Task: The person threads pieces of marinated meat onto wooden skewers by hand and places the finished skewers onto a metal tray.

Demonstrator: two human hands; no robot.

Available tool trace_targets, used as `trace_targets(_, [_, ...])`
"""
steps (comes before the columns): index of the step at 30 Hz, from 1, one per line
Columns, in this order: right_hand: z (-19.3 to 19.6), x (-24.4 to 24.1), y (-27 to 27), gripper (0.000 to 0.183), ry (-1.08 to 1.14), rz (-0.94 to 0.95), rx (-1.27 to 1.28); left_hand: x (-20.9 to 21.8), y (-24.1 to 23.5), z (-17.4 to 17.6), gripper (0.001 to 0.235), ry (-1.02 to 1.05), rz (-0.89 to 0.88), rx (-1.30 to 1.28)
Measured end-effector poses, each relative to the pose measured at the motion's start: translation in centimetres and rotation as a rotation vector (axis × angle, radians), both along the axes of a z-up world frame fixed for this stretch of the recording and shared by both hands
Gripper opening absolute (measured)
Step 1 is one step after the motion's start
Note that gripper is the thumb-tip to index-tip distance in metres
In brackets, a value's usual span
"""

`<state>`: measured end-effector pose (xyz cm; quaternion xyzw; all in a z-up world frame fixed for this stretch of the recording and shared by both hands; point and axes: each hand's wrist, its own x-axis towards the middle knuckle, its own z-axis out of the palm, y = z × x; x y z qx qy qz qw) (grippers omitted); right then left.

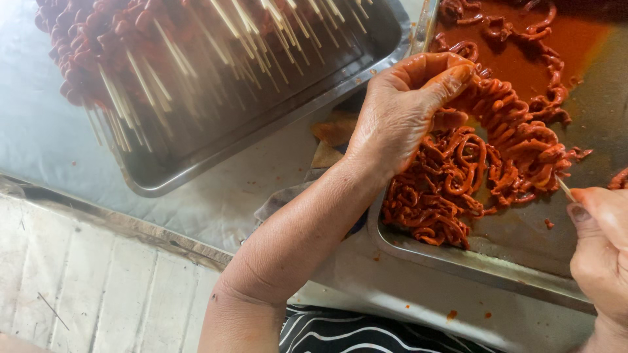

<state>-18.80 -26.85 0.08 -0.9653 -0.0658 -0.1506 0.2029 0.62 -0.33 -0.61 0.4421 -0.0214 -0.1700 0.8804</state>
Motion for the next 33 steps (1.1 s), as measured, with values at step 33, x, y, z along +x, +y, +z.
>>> trace_targets(33, [4.2, 1.2, 4.4, 0.008, 0.059, -0.086, 0.242, -1.3, 0.0, 0.8, 0.030, 0.051, -0.101, -0.234])
